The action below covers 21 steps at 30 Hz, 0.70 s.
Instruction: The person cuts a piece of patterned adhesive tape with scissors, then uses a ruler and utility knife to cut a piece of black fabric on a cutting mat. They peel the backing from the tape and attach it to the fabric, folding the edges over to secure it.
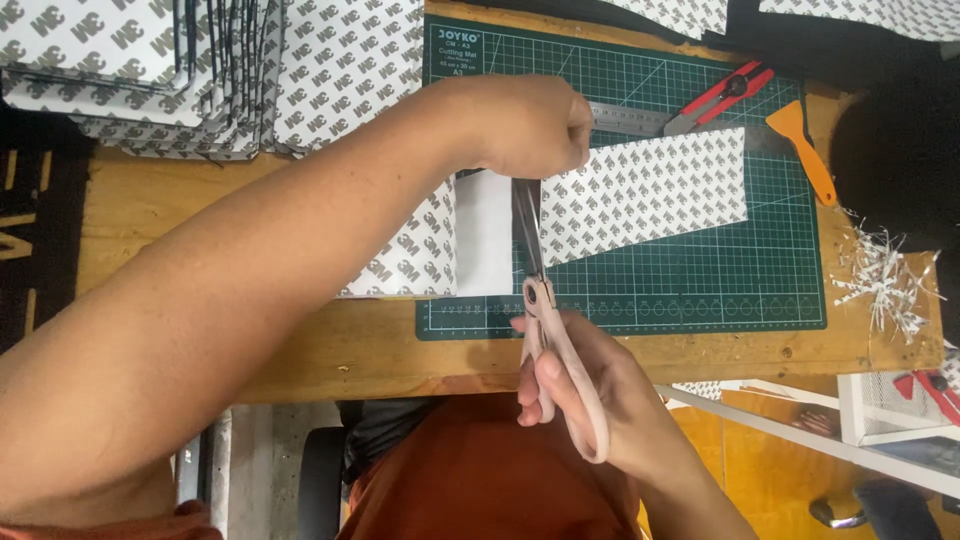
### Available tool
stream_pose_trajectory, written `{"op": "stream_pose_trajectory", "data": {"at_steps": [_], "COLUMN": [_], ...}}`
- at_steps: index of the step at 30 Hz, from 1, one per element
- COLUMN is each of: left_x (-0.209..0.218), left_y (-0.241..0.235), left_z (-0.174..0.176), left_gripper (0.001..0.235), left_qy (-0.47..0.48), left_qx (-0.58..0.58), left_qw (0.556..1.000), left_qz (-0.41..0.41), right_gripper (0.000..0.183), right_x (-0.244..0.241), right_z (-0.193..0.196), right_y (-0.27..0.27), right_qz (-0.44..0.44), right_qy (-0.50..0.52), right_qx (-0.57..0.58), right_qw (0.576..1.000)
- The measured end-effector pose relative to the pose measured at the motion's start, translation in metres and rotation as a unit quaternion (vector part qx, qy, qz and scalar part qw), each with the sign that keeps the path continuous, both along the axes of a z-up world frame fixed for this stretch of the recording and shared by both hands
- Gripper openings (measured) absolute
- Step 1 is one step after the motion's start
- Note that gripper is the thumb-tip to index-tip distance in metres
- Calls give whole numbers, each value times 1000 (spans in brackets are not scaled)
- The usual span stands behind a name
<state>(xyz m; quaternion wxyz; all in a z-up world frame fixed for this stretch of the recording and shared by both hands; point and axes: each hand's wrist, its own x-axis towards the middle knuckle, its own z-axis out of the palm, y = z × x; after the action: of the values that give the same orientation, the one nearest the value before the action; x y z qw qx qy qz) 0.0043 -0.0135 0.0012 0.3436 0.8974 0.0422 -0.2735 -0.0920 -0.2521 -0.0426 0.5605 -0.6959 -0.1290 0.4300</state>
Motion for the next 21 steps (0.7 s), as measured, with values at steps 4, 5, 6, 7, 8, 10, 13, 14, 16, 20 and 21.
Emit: {"op": "stream_pose_trajectory", "data": {"at_steps": [4,5,6,7,8,10,13,14,16,20,21], "left_x": [-7,-9,-10,-8,-7,-5,-1,1,4,4,4], "left_y": [-2,-3,-4,-6,-7,-8,-10,-10,-10,-14,-15], "left_z": [13,17,21,21,20,18,11,7,0,-1,0], "left_gripper": [24,24,24,24,28,38,34,33,33,31,31], "left_qy": [11,27,41,39,51,63,56,39,22,-10,-8], "left_qx": [-19,-21,-22,-21,-13,-4,36,39,44,84,96], "left_qw": [1000,999,998,999,998,998,998,998,999,996,995], "left_qz": [13,24,33,27,29,27,9,14,19,20,26], "right_gripper": [43,50,57,57,66,79,62,54,49,64,61], "right_x": [6,8,12,23,33,53,84,94,115,148,153], "right_z": [12,14,17,15,12,16,30,33,31,42,52], "right_y": [-32,-42,-52,-67,-82,-101,-113,-117,-129,-129,-120], "right_qz": [45,39,32,25,0,-29,-66,-63,-58,-38,-21], "right_qy": [-28,-35,-44,-47,-117,-180,-284,-333,-380,-314,-266], "right_qx": [5,-13,-30,-29,-144,-257,-392,-436,-474,-524,-536], "right_qw": [999,999,998,998,983,949,873,834,792,791,801]}}
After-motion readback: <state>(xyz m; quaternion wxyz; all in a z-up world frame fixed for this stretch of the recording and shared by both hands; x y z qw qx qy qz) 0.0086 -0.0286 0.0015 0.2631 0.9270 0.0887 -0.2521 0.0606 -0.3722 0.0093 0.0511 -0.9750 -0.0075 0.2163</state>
